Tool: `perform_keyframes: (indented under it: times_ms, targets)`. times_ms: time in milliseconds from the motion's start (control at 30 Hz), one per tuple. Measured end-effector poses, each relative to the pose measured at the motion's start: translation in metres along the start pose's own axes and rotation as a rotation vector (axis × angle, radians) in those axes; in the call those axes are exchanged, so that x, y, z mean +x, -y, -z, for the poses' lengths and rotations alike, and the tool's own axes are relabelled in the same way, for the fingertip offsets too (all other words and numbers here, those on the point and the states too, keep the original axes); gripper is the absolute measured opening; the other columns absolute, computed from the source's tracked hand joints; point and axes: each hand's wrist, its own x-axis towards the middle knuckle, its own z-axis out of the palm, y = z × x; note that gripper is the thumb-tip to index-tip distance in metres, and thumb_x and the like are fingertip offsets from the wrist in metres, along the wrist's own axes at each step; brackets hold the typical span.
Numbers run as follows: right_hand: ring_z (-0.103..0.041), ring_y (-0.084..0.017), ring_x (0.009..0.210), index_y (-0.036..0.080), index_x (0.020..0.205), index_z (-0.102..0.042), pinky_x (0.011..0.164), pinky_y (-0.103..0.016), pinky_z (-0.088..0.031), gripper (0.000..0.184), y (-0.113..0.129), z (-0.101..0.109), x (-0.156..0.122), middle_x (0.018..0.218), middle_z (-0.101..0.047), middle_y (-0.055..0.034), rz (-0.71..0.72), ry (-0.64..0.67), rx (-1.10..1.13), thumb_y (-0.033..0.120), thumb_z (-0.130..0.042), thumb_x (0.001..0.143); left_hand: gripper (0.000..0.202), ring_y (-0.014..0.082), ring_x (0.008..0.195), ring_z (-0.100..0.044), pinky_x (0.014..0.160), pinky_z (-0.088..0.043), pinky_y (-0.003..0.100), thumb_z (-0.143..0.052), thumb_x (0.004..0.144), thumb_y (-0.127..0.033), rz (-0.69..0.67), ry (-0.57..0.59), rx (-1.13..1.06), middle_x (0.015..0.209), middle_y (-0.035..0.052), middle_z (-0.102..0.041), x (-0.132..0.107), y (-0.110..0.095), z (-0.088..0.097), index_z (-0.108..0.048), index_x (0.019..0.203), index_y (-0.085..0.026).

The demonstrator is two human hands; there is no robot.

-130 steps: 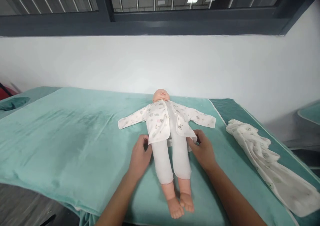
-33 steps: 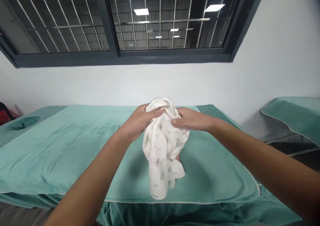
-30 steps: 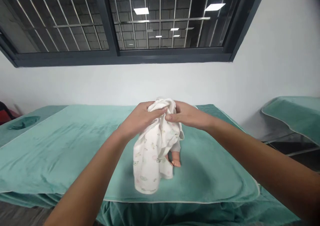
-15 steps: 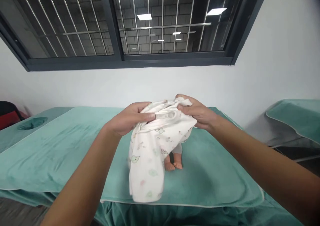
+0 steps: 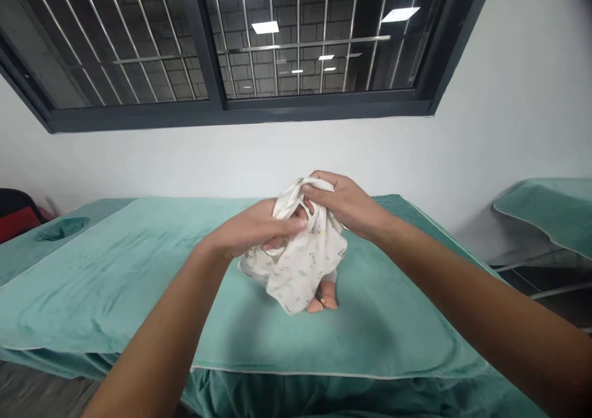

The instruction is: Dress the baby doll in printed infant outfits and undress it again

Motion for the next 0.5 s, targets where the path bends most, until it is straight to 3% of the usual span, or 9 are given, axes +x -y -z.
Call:
perform_keyframes:
  times_ms: [67, 167, 300, 367, 500]
  targets:
    - [-0.051, -0.010, 0.059, 0.019, 0.076, -0.055, 0.054, -0.022, -0.039, 0.042, -0.002, 0.003, 0.001, 0.067, -0.056, 0.0029, -0.005, -0.055, -0.019, 0.056, -0.074, 0.073, 0.028, 0.0078, 0.049, -0.040, 0.048, -0.030, 0.023, -0.077, 0.070, -0.038, 0.042, 0.056, 0.065, 0.059, -0.0038, -0.050, -0.001, 0.001, -0.003, -0.060, 0.079, -0.017]
    - [-0.051, -0.010, 0.060, 0.019, 0.079, -0.058, 0.054, -0.022, -0.039, 0.042, -0.006, 0.010, 0.000, 0.069, -0.057, 0.0020, -0.025, -0.016, -0.026, 0.059, -0.070, 0.075, 0.028, 0.0145, 0.068, -0.056, 0.061, -0.042, 0.026, -0.076, 0.070, -0.039, 0.017, -0.065, 0.028, 0.077, 0.0016, -0.062, -0.001, 0.005, -0.009, -0.062, 0.080, -0.017]
    - [-0.062, -0.017, 0.087, 0.017, 0.099, -0.067, 0.072, -0.027, -0.049, 0.042, -0.014, 0.021, -0.010, 0.095, -0.067, -0.0052, -0.194, 0.285, -0.059, 0.050, -0.074, 0.075, 0.037, 0.0211, 0.089, -0.063, 0.076, -0.047, 0.030, -0.071, 0.076, -0.042, -0.034, -0.174, -0.153, 0.100, 0.0073, -0.068, 0.005, 0.017, -0.014, -0.066, 0.104, -0.018]
    - [-0.062, -0.019, 0.095, 0.016, 0.105, -0.068, 0.078, -0.029, -0.050, 0.042, -0.020, 0.024, -0.014, 0.102, -0.068, -0.0071, -0.273, 0.346, -0.038, 0.043, -0.077, 0.074, 0.039, 0.0204, 0.091, -0.064, 0.077, -0.047, 0.029, -0.071, 0.077, -0.041, -0.047, -0.201, -0.235, 0.104, 0.0073, -0.068, 0.009, 0.025, -0.016, -0.066, 0.108, -0.019]
    - [-0.063, -0.017, 0.091, 0.018, 0.105, -0.067, 0.078, -0.027, -0.050, 0.034, -0.035, 0.023, -0.013, 0.098, -0.068, -0.0056, -0.249, 0.091, 0.180, 0.037, -0.074, 0.078, 0.040, 0.0177, 0.086, -0.065, 0.075, -0.049, 0.028, -0.075, 0.075, -0.036, 0.022, -0.175, -0.379, 0.100, 0.0070, -0.070, 0.018, 0.042, -0.018, -0.066, 0.110, -0.018]
